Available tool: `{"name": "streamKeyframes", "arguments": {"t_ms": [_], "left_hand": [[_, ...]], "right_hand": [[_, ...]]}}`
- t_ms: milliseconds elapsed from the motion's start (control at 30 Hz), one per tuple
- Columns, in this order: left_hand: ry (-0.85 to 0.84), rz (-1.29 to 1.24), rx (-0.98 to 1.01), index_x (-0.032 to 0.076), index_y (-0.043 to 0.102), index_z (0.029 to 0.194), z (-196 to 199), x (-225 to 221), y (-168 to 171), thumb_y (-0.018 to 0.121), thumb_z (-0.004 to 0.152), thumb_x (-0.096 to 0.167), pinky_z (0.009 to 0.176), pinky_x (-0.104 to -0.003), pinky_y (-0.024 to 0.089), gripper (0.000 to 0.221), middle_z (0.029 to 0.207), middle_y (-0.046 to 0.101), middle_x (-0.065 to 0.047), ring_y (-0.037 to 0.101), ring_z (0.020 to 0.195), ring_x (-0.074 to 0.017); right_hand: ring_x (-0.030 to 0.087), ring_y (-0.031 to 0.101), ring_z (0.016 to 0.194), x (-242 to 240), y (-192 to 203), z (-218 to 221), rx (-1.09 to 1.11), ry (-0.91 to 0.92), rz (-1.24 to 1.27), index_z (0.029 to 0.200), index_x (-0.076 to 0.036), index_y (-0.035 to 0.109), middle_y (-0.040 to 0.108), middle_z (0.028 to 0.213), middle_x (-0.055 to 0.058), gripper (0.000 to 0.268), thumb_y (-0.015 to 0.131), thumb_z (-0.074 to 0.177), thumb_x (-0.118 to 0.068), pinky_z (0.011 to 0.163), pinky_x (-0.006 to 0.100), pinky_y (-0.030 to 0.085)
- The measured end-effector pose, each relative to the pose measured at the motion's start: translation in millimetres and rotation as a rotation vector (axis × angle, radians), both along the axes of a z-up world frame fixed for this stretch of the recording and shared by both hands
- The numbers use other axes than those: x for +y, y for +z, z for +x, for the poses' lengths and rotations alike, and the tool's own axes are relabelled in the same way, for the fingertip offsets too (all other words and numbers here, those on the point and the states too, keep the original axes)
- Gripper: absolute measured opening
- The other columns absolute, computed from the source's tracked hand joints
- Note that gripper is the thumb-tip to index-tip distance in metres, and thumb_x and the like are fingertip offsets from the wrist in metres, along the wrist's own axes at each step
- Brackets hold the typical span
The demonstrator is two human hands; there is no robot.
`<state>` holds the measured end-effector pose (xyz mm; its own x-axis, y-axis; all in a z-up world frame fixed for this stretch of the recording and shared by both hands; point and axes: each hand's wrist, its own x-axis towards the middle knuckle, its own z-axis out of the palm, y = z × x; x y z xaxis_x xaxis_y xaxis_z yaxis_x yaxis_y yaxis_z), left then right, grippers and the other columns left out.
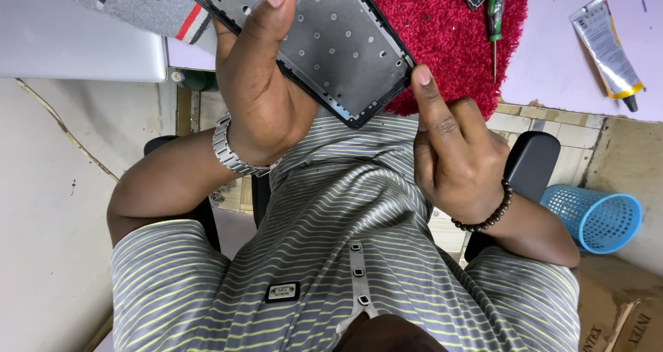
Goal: Disassembling and reassembling a mobile phone to replace or repair internal components.
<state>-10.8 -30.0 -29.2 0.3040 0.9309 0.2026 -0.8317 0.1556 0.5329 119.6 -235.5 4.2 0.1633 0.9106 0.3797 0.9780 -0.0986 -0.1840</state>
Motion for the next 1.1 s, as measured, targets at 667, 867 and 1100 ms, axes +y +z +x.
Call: {"name": "streamKeyframes", "arguments": {"t_ms": [667, 867, 1100], "left_hand": [[-0.208, -0.157, 0.030, 0.012, 0.067, 0.144, -1, -15, 5, 0.076, 0.115, -0.002, 0.114, -0.060, 0.063, 0.033, 0.135, 0.075, -0.012, 0.072, 0.132, -0.0349], [-0.093, -0.091, -0.022, 0.011, 0.070, 0.143, 5, -6, -2, 0.076, 0.115, -0.004, 0.119, -0.058, 0.056, 0.033, 0.137, 0.075, -0.010, 0.068, 0.135, -0.0332], [-0.111, -0.055, -0.052, 0.012, 0.075, 0.135, 8, -10, 4, 0.075, 0.113, -0.003, 0.118, -0.056, 0.056, 0.027, 0.132, 0.076, -0.008, 0.068, 0.132, -0.0312]], "right_hand": [[0.019, 0.029, 0.065, 14, 3, 2, 0.019, 0.022, -0.016, 0.171, -0.008, 0.047, 0.037, 0.091, 0.004, 0.057, 0.057, 0.119, 0.013, 0.055, 0.042, 0.034], [0.015, 0.030, 0.064, 4, -7, -2, 0.027, 0.004, -0.060, 0.172, -0.007, 0.042, 0.044, 0.091, 0.004, 0.064, 0.058, 0.114, 0.016, 0.049, 0.036, 0.032], [0.016, 0.027, 0.062, 5, -4, -1, -0.032, -0.043, -0.038, 0.170, -0.007, 0.046, 0.044, 0.090, 0.004, 0.056, 0.061, 0.119, 0.011, 0.050, 0.038, 0.028]]}}
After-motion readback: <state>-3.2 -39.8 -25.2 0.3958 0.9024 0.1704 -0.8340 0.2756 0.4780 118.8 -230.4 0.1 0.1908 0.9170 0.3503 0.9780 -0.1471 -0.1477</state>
